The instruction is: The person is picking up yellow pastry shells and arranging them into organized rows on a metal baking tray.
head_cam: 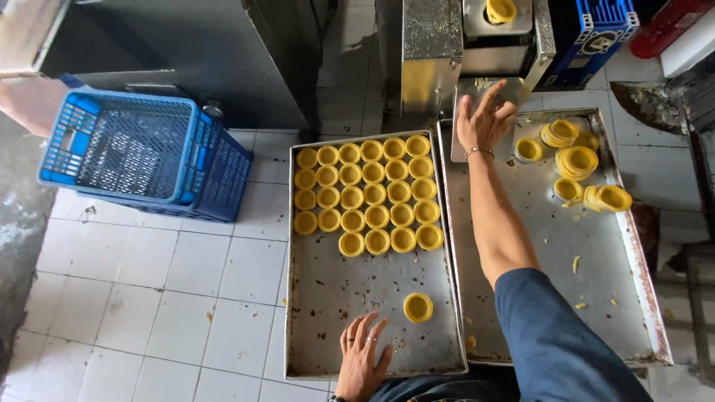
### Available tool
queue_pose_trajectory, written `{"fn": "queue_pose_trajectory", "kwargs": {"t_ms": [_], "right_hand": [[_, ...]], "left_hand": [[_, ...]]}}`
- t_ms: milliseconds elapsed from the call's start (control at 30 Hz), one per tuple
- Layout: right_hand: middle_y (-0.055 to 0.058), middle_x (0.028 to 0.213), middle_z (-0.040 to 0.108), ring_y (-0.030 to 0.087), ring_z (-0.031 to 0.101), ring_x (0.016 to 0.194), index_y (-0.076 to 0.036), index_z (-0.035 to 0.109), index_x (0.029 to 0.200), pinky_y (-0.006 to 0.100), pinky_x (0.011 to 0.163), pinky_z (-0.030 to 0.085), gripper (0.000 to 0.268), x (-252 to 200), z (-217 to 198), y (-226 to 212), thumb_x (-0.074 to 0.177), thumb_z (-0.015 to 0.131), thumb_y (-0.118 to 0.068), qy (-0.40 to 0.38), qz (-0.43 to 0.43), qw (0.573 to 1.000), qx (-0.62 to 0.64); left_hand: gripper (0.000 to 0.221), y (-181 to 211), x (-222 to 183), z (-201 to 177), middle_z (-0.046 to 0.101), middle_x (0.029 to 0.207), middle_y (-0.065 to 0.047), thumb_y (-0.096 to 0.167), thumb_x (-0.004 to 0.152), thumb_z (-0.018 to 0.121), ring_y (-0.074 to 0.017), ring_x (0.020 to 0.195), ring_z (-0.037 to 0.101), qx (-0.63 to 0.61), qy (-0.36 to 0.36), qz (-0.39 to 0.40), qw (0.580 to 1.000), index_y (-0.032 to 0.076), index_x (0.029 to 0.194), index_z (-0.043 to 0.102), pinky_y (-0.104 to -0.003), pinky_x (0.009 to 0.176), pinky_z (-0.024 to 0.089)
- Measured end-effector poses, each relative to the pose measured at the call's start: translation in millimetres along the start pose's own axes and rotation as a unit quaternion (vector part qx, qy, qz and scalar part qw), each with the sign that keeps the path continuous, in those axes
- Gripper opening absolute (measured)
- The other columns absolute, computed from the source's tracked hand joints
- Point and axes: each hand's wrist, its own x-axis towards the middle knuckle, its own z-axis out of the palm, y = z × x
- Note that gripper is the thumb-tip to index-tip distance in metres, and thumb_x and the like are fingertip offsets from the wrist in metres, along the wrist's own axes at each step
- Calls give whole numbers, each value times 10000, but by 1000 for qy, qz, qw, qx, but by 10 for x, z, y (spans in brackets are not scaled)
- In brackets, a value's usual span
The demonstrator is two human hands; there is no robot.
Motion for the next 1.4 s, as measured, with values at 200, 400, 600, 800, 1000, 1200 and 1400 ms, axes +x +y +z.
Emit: {"fn": "queue_pose_trajectory", "kwargs": {"t_ms": [200, 400, 600, 800, 1000, 1200, 1400], "right_hand": [[55, 1068, 319, 296, 358, 1073, -301, 683, 1504, 503, 1028, 292, 587, -396, -550, 193, 1097, 462, -662, -100, -152, 940, 287], [28, 990, 799, 143, 699, 827, -89, 808, 1078, 277, 718, 546, 179, -1324, -1298, 682, 1105, 671, -202, -122, -29, 892, 434], [72, 974, 650, 222, 577, 910, -185, 640, 1506, 393, 730, 550, 564, -1470, -1178, 1281, 977, 667, 11, -153, 109, 941, 281], [-2, 652, 551, 217, 527, 611, -156, 734, 870, 394, 561, 407, 309, -923, -1066, 1108, 1095, 646, -349, -93, 55, 968, 227], [23, 1115, 707, 53, 615, 604, -231, 468, 1144, 215, 526, 621, 524, -315, -780, 506, 889, 813, -532, -195, 441, 697, 531], [131, 1098, 680, 335, 632, 997, -274, 537, 1155, 522, 723, 489, 505, -19, 129, 618, 885, 818, -594, -92, 225, 947, 209], [-6, 918, 736, 170, 732, 790, -195, 616, 934, 341, 671, 557, 199, -830, -877, 469, 850, 797, -181, -19, 155, 914, 374]], "left_hand": [[517, 35, 16, 1, 456, 1607, -91, 346, 1029, 599, -337, 1458, 377, -12, 33, 32, 999, 208, 1518, 505, -618, 1170, 249], [545, 102, 266, 183, 549, 1556, -152, 274, 1019, 682, -402, 1413, 496, 59, 46, 257, 964, 120, 1519, 532, -585, 1104, 385], [773, -124, 322, 95, 521, 1560, -179, 464, 1019, 639, -355, 1417, 467, 226, 50, 110, 967, 45, 1615, 382, -553, 1133, 361], [785, -295, 185, 164, 544, 1578, -126, 578, 978, 541, -349, 1561, 361, 345, 228, -26, 910, 94, 1593, 470, -524, 1190, 229], [745, -374, 234, 23, 545, 1563, -136, 378, 966, 675, -344, 1521, 404, 244, 223, 57, 942, 73, 1596, 419, -561, 1183, 291], [767, -473, 184, 73, 430, 1639, -172, 491, 1000, 602, -369, 1519, 368, 249, 194, -31, 948, 127, 1634, 370, -579, 1147, 289], [768, -580, 46, -39, 598, 1443, -109, 642, 956, 501, -288, 1379, 464, 354, 250, -178, 883, 154, 1549, 483, -457, 1081, 258]]}}
